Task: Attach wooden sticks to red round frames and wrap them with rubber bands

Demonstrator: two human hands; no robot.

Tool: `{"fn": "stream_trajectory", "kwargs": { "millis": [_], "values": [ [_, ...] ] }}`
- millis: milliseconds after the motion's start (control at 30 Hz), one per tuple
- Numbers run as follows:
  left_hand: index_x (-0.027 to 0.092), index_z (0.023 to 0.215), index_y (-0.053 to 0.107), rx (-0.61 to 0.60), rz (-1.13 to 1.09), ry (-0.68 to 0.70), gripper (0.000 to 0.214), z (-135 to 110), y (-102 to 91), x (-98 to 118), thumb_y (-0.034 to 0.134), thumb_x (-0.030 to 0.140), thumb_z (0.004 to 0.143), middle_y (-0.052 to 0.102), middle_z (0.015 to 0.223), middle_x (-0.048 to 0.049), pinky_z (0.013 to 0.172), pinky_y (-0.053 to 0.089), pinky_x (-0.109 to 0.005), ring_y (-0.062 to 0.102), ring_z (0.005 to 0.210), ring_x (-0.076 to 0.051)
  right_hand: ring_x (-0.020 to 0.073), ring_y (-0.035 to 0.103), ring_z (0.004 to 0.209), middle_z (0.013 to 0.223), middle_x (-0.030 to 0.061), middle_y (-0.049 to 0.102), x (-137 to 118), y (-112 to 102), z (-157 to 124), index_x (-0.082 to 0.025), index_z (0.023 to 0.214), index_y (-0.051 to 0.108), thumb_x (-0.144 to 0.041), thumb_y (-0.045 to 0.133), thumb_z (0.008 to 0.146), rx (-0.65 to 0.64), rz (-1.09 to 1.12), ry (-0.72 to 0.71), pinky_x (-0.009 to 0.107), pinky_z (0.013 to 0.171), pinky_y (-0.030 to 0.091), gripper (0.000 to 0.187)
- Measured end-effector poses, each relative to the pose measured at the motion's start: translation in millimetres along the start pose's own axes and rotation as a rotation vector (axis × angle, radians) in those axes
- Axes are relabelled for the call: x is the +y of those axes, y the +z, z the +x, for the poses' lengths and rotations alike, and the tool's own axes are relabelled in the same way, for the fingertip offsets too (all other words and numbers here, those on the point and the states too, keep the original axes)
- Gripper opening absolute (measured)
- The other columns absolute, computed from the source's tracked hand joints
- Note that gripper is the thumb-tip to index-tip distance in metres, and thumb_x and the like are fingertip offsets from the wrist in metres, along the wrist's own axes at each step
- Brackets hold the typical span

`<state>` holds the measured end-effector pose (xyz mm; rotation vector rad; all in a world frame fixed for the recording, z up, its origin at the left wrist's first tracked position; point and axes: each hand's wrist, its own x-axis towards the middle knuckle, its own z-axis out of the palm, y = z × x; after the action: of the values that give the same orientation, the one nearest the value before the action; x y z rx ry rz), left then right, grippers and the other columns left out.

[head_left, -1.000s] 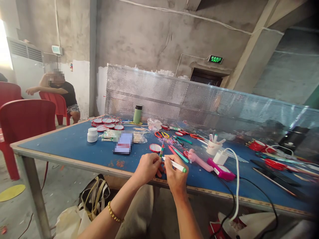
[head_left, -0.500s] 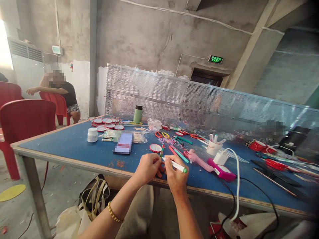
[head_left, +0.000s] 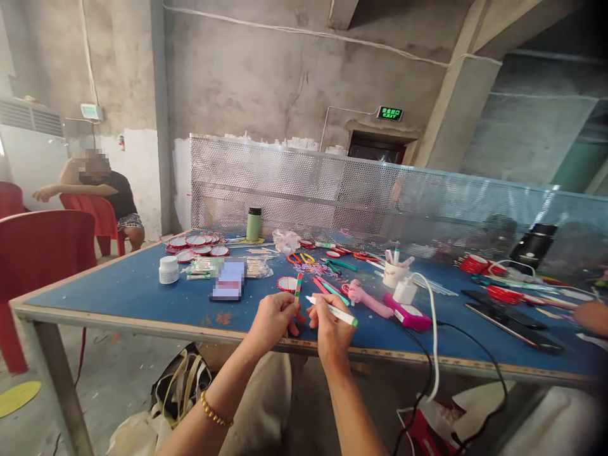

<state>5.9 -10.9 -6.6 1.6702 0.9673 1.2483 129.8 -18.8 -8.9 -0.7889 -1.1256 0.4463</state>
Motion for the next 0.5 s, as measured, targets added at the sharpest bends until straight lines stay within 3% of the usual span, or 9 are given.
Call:
{"fn": "stream_trajectory", "kwargs": {
  "millis": [500],
  "values": [
    [0.014, 0.073, 0.058, 0.025, -0.064, 0.003, 0.022, 5.9, 0.7, -1.8, 0.052, 0.033, 0.083, 0.070, 0.066, -0.0044, 0.037, 0.038, -0.016, 0.058, 0.042, -0.009, 0.0094, 0.048, 0.039, 0.049, -0.0056, 0.055, -1.3, -0.5, 3.6, -0.016, 0.075, 0.064, -0.035, 0.064, 0.083, -0.125, 0.007, 0.029, 0.021, 0.041, 0.038, 0.020]
  ]
}}
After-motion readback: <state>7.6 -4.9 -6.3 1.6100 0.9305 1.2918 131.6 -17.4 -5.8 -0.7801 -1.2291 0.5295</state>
